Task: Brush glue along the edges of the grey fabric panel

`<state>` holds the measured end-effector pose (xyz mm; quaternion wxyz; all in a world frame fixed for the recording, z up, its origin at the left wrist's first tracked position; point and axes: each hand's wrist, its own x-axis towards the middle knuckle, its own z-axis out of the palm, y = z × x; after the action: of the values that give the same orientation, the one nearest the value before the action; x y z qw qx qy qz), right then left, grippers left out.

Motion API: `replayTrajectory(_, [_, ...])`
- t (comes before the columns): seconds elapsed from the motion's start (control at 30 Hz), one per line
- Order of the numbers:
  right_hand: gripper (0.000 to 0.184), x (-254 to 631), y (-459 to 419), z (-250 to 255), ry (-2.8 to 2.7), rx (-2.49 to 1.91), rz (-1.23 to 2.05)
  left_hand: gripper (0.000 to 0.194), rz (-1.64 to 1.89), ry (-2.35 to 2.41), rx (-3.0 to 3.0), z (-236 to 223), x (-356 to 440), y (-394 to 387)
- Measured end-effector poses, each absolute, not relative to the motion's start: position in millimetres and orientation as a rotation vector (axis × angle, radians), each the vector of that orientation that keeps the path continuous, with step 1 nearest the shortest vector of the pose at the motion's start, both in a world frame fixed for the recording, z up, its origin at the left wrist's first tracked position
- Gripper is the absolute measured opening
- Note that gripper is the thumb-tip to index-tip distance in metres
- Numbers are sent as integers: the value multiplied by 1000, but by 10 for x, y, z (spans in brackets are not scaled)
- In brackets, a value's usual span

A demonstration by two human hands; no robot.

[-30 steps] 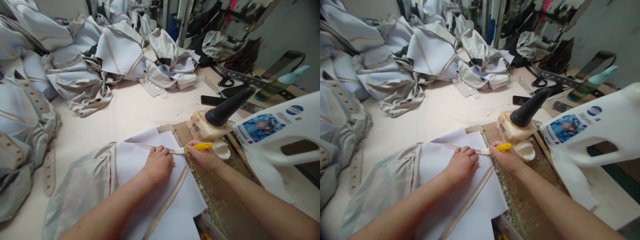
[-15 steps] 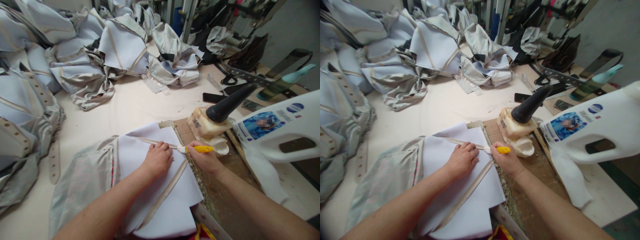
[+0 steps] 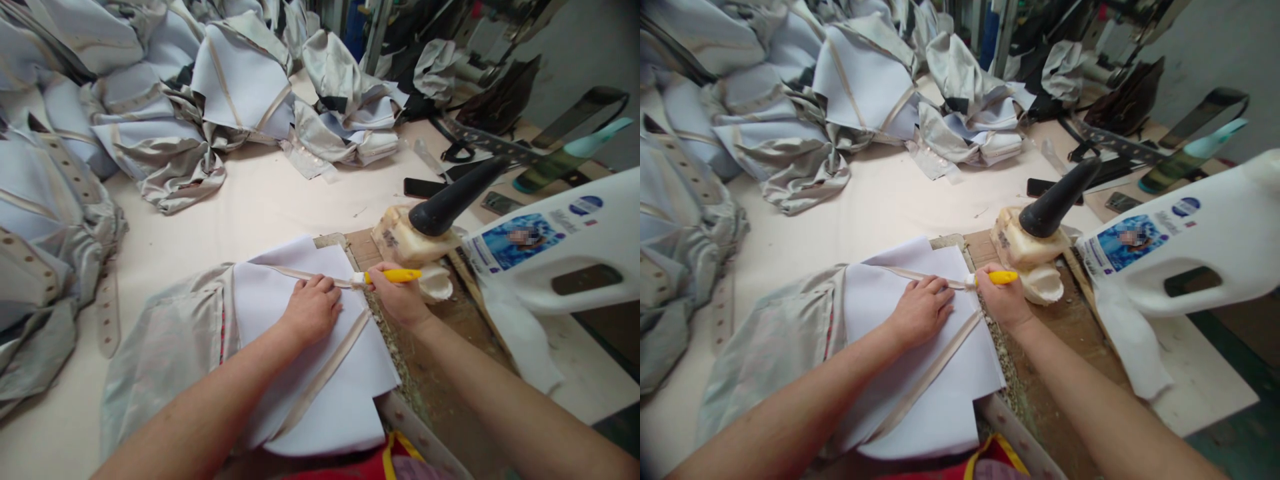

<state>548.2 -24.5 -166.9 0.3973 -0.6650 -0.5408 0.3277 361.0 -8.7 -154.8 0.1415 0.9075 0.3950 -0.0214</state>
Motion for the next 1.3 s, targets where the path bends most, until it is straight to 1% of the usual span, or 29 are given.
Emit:
replayTrajectory(0.1, [23, 5488, -541, -1661, -1380, -1746, 869, 25, -60, 1146, 2618, -1554, 3608, -72])
replayTrajectory(0.23, [24, 5551, -1067, -1550, -1254, -1888, 1059, 25, -76, 1146, 2600, -1522, 3615, -92])
replayTrajectory(0.33, [25, 5592, -1216, -1457, -1207, -1933, 1138, 28, -74, 1126, 2594, -1451, 3626, -253])
replayTrajectory(0.47, [26, 5603, -1031, -1437, -1207, -1878, 988, 33, -107, 910, 2582, -1393, 3637, -590])
replayTrajectory(0.53, [26, 5597, -937, -1485, -1234, -1829, 927, 36, -131, 890, 2570, -1408, 3637, -699])
replayTrajectory(0.6, [26, 5592, -953, -1542, -1279, -1825, 952, 36, -133, 915, 2574, -1439, 3635, -739])
replayTrajectory(0.7, [26, 5604, -1201, -1574, -1344, -1883, 1030, 35, -126, 904, 2589, -1482, 3635, -722])
replayTrajectory(0.83, [28, 5656, -1636, -1497, -1434, -1936, 1035, 34, -111, 912, 2596, -1517, 3641, -701])
replayTrajectory(0.93, [30, 5707, -1802, -1432, -1423, -1972, 1069, 34, -107, 917, 2597, -1534, 3646, -712])
replayTrajectory(1.1, [29, 5783, -1806, -1420, -1299, -1973, 1023, 35, -103, 918, 2610, -1555, 3634, -734])
replayTrajectory(1.23, [28, 5789, -1769, -1438, -1408, -1921, 1121, 36, -102, 931, 2611, -1563, 3638, -751])
replayTrajectory(1.3, [28, 5802, -1767, -1415, -1414, -1947, 1115, 36, -116, 924, 2592, -1544, 3656, -757])
